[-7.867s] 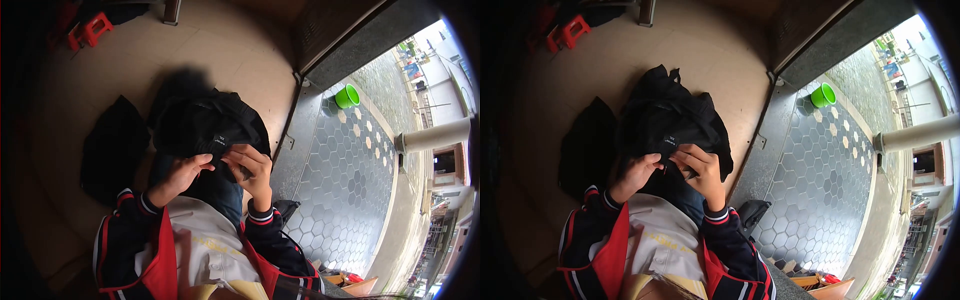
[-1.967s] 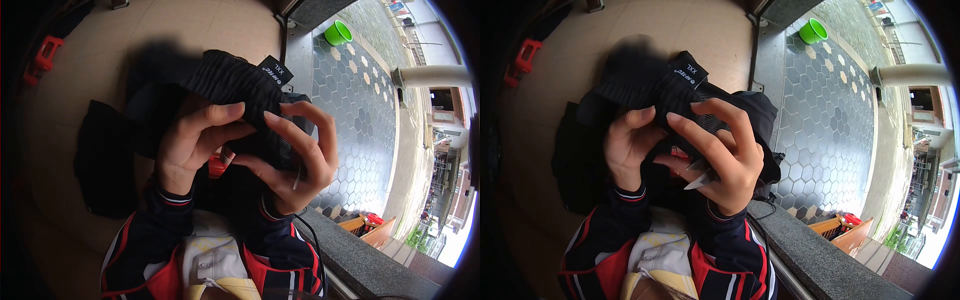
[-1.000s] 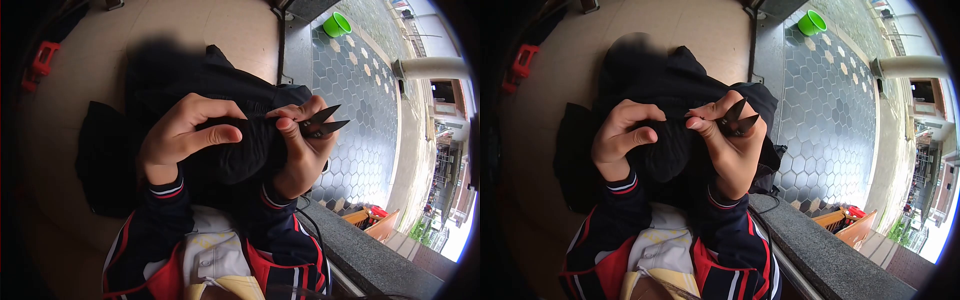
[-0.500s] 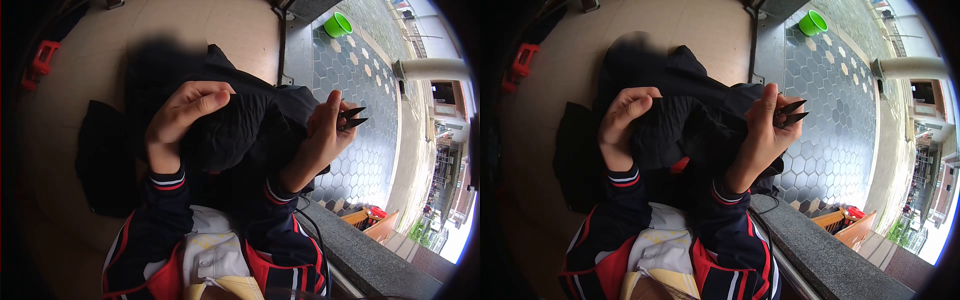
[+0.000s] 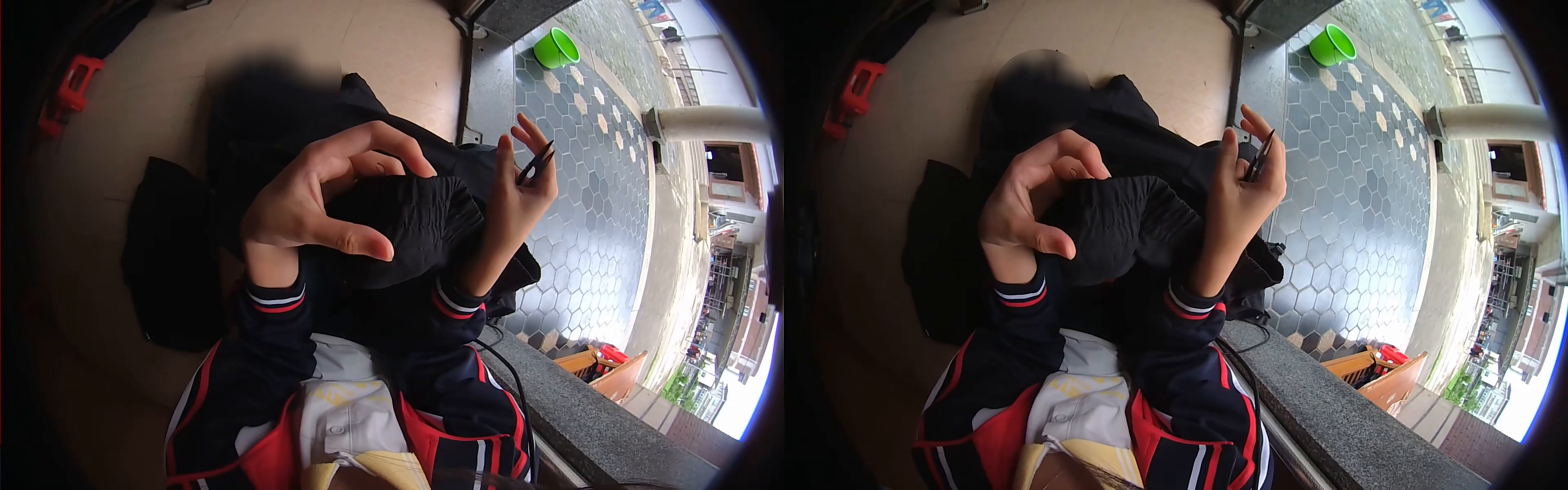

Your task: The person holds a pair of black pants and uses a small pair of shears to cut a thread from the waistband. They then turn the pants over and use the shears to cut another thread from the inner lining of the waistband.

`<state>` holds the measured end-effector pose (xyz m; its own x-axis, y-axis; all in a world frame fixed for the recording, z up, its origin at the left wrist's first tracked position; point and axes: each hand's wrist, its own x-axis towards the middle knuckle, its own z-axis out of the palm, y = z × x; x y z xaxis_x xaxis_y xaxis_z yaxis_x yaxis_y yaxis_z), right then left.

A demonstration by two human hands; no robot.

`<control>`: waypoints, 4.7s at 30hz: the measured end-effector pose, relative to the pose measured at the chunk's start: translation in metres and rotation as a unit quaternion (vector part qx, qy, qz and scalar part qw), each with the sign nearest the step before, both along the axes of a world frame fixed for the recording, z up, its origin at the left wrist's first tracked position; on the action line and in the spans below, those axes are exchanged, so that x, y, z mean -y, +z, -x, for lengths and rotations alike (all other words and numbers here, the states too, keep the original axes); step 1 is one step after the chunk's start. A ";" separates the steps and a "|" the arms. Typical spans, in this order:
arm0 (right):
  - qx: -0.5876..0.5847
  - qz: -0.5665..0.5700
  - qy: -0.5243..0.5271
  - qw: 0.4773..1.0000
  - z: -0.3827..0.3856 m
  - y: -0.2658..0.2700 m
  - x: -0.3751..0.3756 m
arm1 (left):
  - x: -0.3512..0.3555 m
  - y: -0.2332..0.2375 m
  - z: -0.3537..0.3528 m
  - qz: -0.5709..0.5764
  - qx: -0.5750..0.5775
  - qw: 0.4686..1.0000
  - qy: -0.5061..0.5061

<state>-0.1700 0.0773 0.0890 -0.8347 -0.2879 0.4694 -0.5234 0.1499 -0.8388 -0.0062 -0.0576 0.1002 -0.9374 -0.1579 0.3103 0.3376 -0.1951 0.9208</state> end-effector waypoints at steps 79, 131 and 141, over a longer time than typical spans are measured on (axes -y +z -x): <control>0.089 -0.036 0.346 0.933 -0.050 0.051 -0.020 | -0.010 -0.003 0.003 0.101 -0.064 0.980 0.158; 0.112 0.010 0.304 0.946 -0.063 0.056 -0.016 | -0.021 0.005 0.008 0.214 -0.139 0.933 0.254; 0.115 0.014 0.293 0.949 -0.066 0.059 -0.016 | -0.019 -0.001 0.011 0.179 -0.173 0.931 0.267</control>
<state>-0.1043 0.0936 0.1481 -0.6164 -0.7244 0.3088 -0.3131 -0.1343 -0.9402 -0.0173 -0.0386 0.0988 -0.5892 -0.4002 0.7019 0.5874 0.3843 0.7122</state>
